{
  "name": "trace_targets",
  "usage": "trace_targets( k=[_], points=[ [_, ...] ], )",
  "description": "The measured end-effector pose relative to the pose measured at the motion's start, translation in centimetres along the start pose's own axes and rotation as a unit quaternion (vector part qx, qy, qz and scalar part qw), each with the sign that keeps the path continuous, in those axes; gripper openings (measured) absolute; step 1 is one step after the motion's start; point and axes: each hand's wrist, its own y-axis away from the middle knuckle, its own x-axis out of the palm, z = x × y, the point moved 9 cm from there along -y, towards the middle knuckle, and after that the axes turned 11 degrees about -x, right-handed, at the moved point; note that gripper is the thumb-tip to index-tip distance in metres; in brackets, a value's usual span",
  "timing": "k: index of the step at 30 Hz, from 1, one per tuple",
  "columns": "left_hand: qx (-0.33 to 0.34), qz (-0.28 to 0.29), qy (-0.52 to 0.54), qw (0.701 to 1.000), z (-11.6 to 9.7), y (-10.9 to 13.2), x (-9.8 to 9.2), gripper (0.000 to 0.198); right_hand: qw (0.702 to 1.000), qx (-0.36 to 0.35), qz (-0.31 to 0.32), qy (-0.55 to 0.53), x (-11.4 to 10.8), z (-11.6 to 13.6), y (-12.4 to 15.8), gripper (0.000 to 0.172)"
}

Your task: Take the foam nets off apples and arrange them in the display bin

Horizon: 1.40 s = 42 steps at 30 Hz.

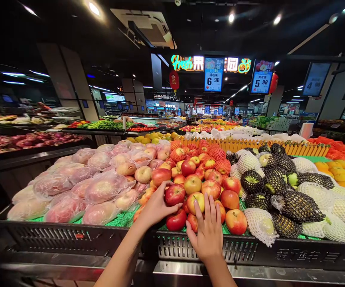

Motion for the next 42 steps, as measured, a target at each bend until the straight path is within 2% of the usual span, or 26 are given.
trace_targets(
  k=[2,5,7,9,10,13,16,18,20,22,24,28,30,33,42],
  points=[
    [0.013,0.017,-0.002,1.0,0.4,-0.1,0.0,0.067,1.0,-0.003,-0.002,0.004,0.0,0.1,-0.1,0.045],
    [0.081,0.019,-0.058,0.995,0.6,-0.5,-1.2,0.071,1.0,-0.005,-0.003,0.012,0.0,0.1,-0.1,0.045],
    [0.091,-0.038,-0.108,0.989,1.5,-1.3,-3.1,0.064,1.0,-0.004,-0.002,0.017,0.0,0.1,-0.2,0.045],
    [0.045,-0.101,-0.149,0.983,3.1,-2.5,-4.9,0.06,1.0,-0.004,0.001,0.022,0.0,0.0,-0.2,0.045],
    [0.016,-0.114,-0.161,0.98,3.9,-3.1,-5.4,0.061,1.0,-0.004,0.001,0.023,0.0,0.1,-0.2,0.044],
    [-0.027,-0.092,-0.167,0.981,5.1,-4.6,-5.1,0.072,1.0,-0.001,0.001,0.021,-0.1,0.1,-0.2,0.044],
    [-0.047,-0.095,-0.158,0.982,5.4,-4.8,-5.0,0.072,1.0,0.003,0.001,0.016,-0.2,0.1,-0.2,0.045],
    [-0.034,-0.115,-0.163,0.979,4.9,-4.4,-5.3,0.071,1.0,0.006,0.002,0.011,-0.1,0.1,-0.2,0.046],
    [0.016,-0.124,-0.168,0.978,3.8,-3.9,-5.5,0.071,1.0,0.008,0.003,0.005,-0.1,0.1,-0.1,0.046],
    [0.076,-0.111,-0.183,0.974,2.5,-3.7,-5.2,0.068,1.0,0.01,0.007,0.0,0.0,0.0,-0.1,0.046],
    [0.122,-0.076,-0.204,0.968,1.2,-4.0,-4.5,0.069,1.0,0.01,0.009,-0.004,0.1,0.0,0.0,0.046],
    [0.19,0.051,-0.228,0.954,-0.4,-5.3,-1.6,0.082,1.0,0.013,0.008,-0.006,0.0,0.0,0.0,0.047],
    [0.201,0.093,-0.222,0.95,-0.4,-5.8,-0.6,0.089,1.0,0.016,0.009,-0.006,0.0,0.0,0.0,0.049],
    [0.196,0.098,-0.206,0.954,0.0,-6.1,-0.4,0.094,1.0,0.021,0.012,-0.007,0.1,0.0,0.1,0.053],
    [0.218,0.125,-0.163,0.954,0.3,-5.1,-1.1,0.08,0.999,0.033,0.033,0.007,0.7,-0.1,0.4,0.074]
  ],
)
